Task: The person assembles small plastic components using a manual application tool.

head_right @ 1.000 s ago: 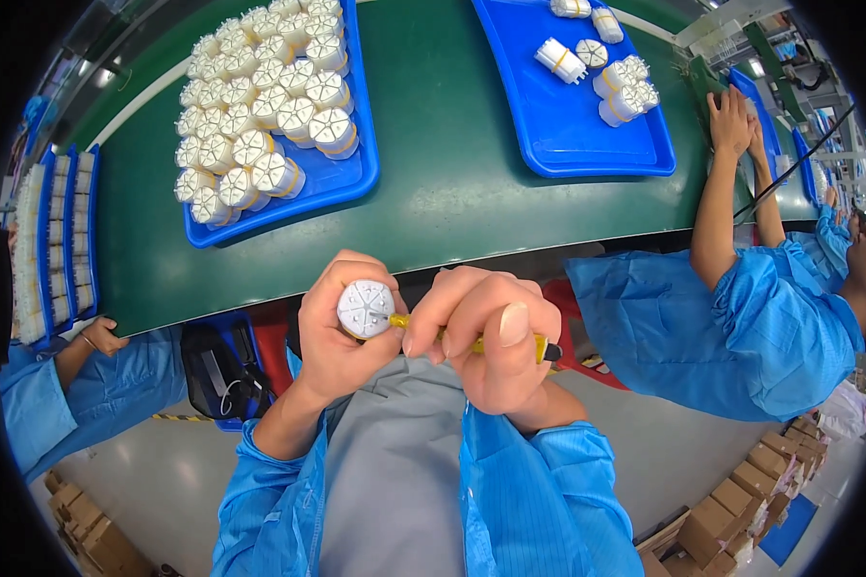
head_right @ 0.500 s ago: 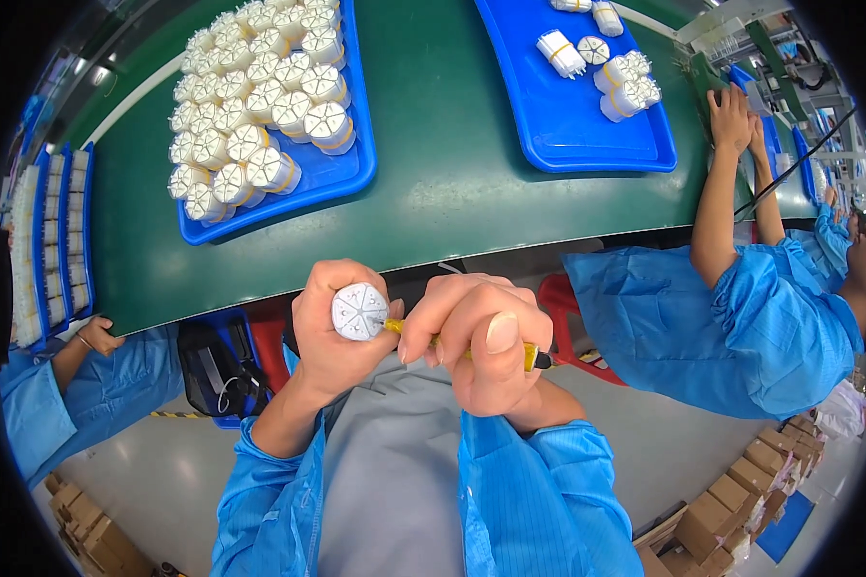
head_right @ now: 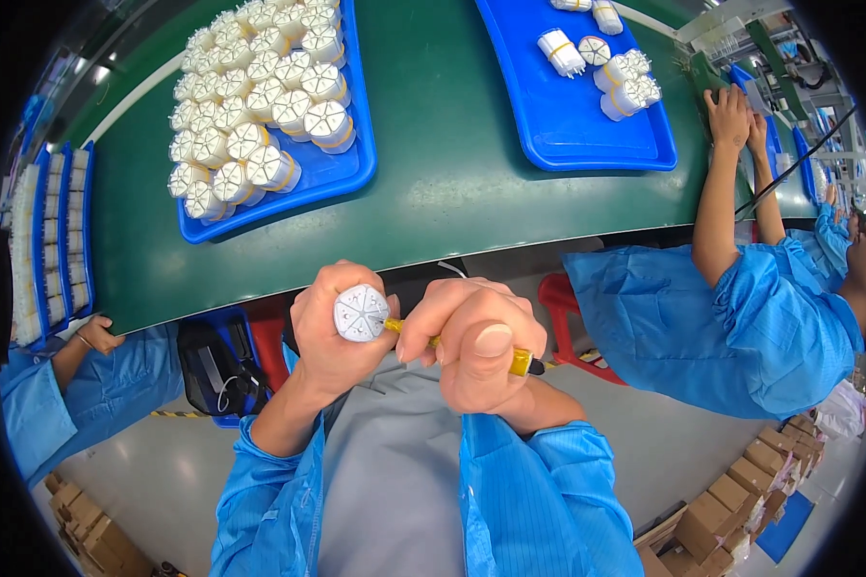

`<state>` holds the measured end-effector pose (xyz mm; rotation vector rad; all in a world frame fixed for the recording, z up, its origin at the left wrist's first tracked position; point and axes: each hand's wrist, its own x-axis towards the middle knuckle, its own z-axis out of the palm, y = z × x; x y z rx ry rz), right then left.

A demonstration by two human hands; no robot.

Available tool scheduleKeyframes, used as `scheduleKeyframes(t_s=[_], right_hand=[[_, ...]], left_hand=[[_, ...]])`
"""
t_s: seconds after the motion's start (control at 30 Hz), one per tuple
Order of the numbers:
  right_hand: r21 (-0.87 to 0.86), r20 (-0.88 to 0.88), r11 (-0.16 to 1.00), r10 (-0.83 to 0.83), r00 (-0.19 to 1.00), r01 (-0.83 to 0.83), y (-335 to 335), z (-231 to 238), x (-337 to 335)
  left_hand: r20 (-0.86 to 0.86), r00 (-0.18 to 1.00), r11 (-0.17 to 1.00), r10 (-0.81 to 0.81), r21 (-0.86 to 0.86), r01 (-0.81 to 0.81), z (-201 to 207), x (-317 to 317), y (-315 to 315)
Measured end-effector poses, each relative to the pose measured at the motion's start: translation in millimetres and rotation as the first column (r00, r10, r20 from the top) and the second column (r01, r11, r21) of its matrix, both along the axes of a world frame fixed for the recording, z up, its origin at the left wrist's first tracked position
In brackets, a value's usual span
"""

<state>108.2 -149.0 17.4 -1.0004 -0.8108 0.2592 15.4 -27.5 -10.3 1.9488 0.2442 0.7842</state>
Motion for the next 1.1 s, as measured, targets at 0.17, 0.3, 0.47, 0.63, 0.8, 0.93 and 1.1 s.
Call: scheduleKeyframes(t_s=[0.17,0.3,0.47,0.63,0.8,0.93,1.1], right_hand=[[-0.100,-0.074,0.995,-0.005,0.997,-0.002,2,5,-1],[-0.169,-0.106,0.986,-0.012,0.994,-0.006,6,9,3],[-0.278,-0.010,0.960,-0.018,1.000,0.014,10,15,4],[-0.336,-0.019,0.942,-0.018,1.000,0.011,11,15,9],[0.051,-0.310,0.996,0.092,0.946,-0.080,3,4,10],[0.048,-0.229,0.998,0.056,0.972,-0.046,2,-2,18],[0.045,-0.266,0.999,0.003,0.964,0.010,2,-8,23]], left_hand=[[0.016,1.000,0.994,-0.006,0.112,0.004,-5,0,6],[0.016,1.000,0.990,-0.025,0.139,0.023,-8,3,9],[-0.008,0.999,0.989,-0.038,0.146,0.038,-4,5,11],[-0.027,0.998,0.995,-0.065,0.076,0.067,-6,7,13],[-0.092,0.995,0.981,-0.035,-0.193,0.017,-3,1,8],[-0.175,0.979,0.929,-0.104,-0.369,0.033,0,-4,11],[-0.107,0.971,0.805,-0.216,-0.581,0.115,8,-10,13]])
